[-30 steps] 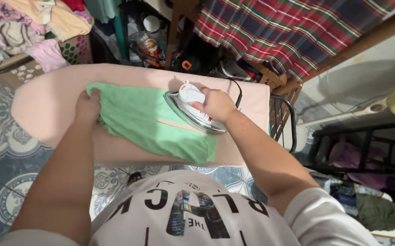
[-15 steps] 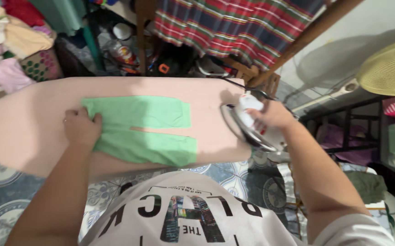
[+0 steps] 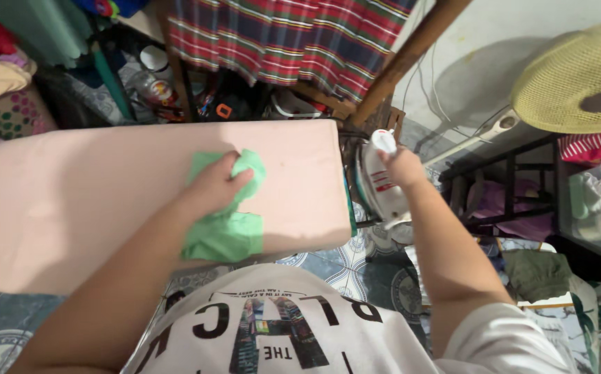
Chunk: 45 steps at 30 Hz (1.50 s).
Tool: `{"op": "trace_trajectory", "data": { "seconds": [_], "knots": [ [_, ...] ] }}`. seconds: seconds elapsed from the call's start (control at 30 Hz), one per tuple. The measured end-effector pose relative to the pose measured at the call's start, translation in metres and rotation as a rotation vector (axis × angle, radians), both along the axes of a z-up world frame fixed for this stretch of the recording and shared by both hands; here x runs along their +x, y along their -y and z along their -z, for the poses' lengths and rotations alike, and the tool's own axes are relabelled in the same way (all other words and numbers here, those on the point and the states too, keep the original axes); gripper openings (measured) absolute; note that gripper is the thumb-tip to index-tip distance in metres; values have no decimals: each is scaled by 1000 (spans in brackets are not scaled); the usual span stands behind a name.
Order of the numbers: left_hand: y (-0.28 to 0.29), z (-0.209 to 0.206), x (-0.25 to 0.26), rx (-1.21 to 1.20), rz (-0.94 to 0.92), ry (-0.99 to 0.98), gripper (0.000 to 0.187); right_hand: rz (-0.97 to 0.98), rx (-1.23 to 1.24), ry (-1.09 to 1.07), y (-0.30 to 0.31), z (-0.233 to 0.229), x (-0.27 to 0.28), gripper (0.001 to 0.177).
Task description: The person irons two small garments on a pink ironing board. First, they smooth and iron a light green top, then they iron a blue and white striped pair of shorts. The person uses a white electric iron to press the clothes flat.
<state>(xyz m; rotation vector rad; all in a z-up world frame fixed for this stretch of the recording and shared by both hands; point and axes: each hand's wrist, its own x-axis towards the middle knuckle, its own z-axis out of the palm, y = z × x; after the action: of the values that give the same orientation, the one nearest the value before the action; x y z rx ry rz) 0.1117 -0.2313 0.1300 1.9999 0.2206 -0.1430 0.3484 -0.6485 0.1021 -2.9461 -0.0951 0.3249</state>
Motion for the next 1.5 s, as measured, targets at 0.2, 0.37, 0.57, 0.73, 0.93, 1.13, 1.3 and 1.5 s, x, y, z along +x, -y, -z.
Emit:
{"op": "trace_trajectory", "data": {
  "seconds": [0.2,0.37,0.57,0.73,0.93,1.13,1.3,1.5],
  "knots": [
    [39,-30,-2,-42,90,2,39,9,27,-59,-5,27,3,68],
    [49,-23,-4,-57,57,-71,40,18,69,-35,-10,43,3,68],
    [62,-6,2,-106,46,50,42,60,266,134,-12,44,-9,67],
    [79,-18,7,-38,137,153,48,-134,481,520,-41,-3,-58,51],
    [99,-73,-3,-127,315,125,36,-643,1015,-398,-87,-75,-145,31],
    [100,-101,-35,148,522,69,33,-308,1243,-386,-51,-88,-215,20],
    [134,-67,-43,-378,528,-226,41,-37,1341,17,-21,-63,-296,15],
    [230,-56,-66,-713,464,-132,56,-436,1091,-786,-105,-1,-407,44]
  ]
}}
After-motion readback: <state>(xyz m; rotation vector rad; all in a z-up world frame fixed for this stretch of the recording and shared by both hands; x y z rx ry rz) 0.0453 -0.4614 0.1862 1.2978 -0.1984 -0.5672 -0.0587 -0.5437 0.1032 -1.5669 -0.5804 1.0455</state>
